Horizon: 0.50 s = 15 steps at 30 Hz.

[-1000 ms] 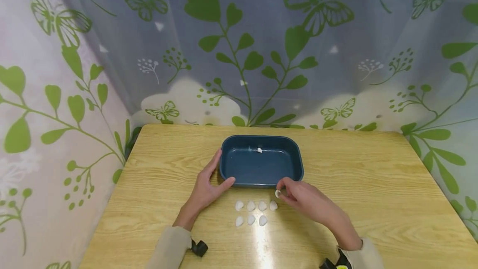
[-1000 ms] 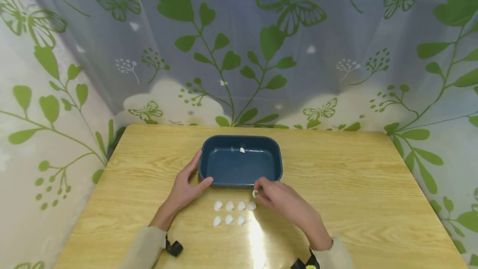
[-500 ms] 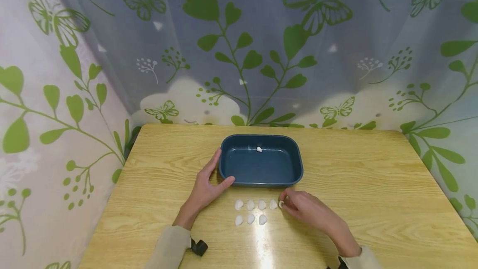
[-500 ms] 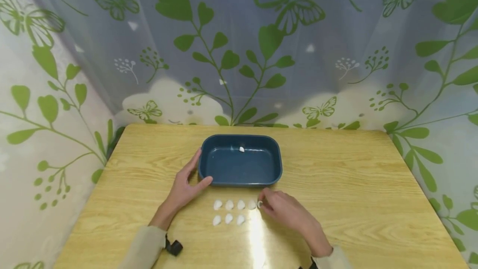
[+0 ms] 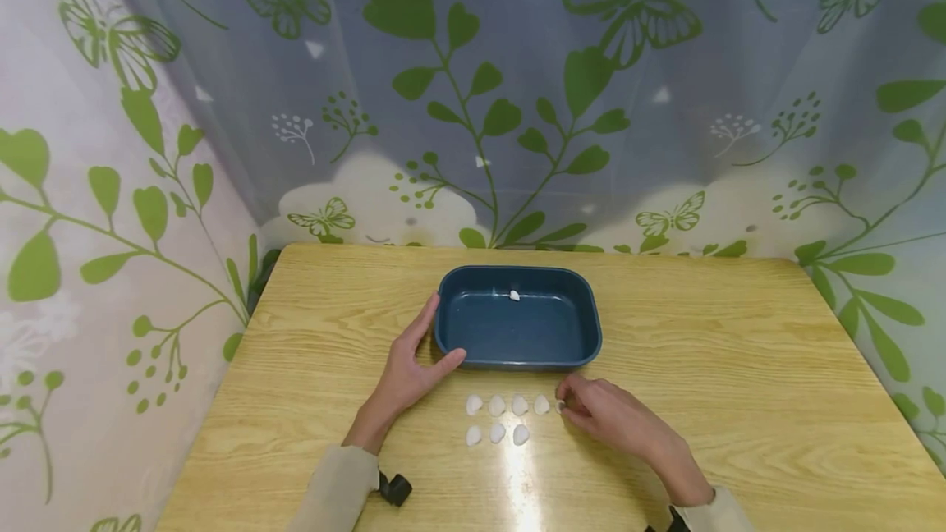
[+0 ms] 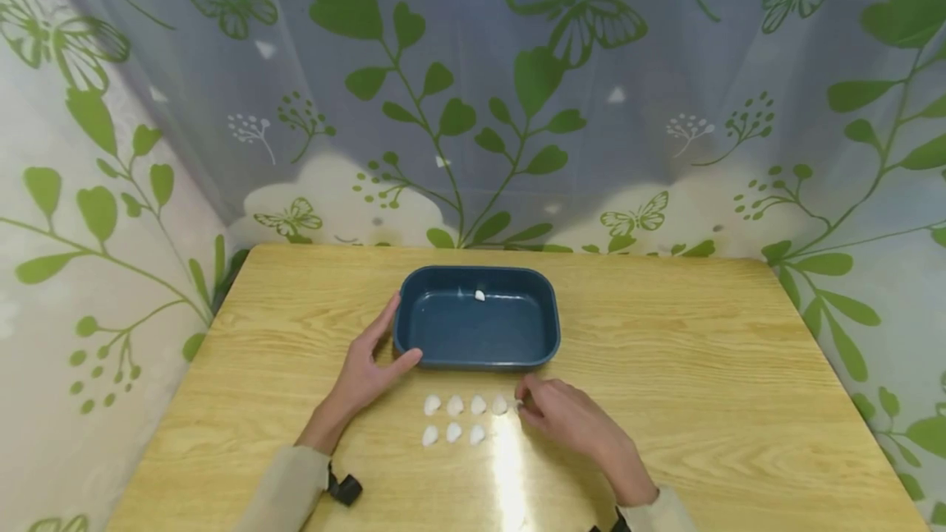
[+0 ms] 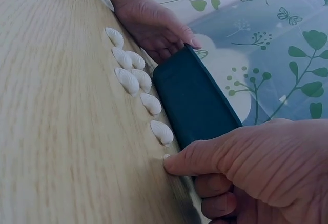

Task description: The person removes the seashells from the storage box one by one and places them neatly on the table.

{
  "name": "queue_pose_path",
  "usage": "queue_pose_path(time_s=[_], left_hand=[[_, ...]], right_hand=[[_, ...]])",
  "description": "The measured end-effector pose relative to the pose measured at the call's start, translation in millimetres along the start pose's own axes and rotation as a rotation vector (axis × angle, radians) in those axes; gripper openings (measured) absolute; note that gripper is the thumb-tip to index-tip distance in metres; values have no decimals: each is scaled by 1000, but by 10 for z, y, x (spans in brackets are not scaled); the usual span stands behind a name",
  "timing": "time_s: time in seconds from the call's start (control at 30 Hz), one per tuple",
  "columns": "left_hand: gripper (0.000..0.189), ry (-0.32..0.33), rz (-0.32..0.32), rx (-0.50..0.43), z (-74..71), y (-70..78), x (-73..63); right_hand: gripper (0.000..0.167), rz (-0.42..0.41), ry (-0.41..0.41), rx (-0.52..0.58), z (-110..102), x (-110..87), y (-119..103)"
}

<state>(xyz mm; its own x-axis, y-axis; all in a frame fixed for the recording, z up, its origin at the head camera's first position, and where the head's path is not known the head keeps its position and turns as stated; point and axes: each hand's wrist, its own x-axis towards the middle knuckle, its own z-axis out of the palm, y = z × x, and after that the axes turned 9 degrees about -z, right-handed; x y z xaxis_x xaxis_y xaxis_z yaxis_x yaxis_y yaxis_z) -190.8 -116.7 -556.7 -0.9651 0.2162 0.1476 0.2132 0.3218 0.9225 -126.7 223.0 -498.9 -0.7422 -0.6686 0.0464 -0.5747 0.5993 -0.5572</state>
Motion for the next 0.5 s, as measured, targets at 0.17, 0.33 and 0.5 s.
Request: queue_pose_path(time_s=[0.17,0.33,0.5], left_hand=[[94,-5,-8,-1,-9,16,-8],[94,-5,-2,1,-12,11,-3],[93,-3,-4,-10,-33,169,-38]], right_hand=[[14,31,-54,28,-57,20,-48],[16,1,-82,26,-169,69,-165],[21,-31,-77,13,-347,138,-359]])
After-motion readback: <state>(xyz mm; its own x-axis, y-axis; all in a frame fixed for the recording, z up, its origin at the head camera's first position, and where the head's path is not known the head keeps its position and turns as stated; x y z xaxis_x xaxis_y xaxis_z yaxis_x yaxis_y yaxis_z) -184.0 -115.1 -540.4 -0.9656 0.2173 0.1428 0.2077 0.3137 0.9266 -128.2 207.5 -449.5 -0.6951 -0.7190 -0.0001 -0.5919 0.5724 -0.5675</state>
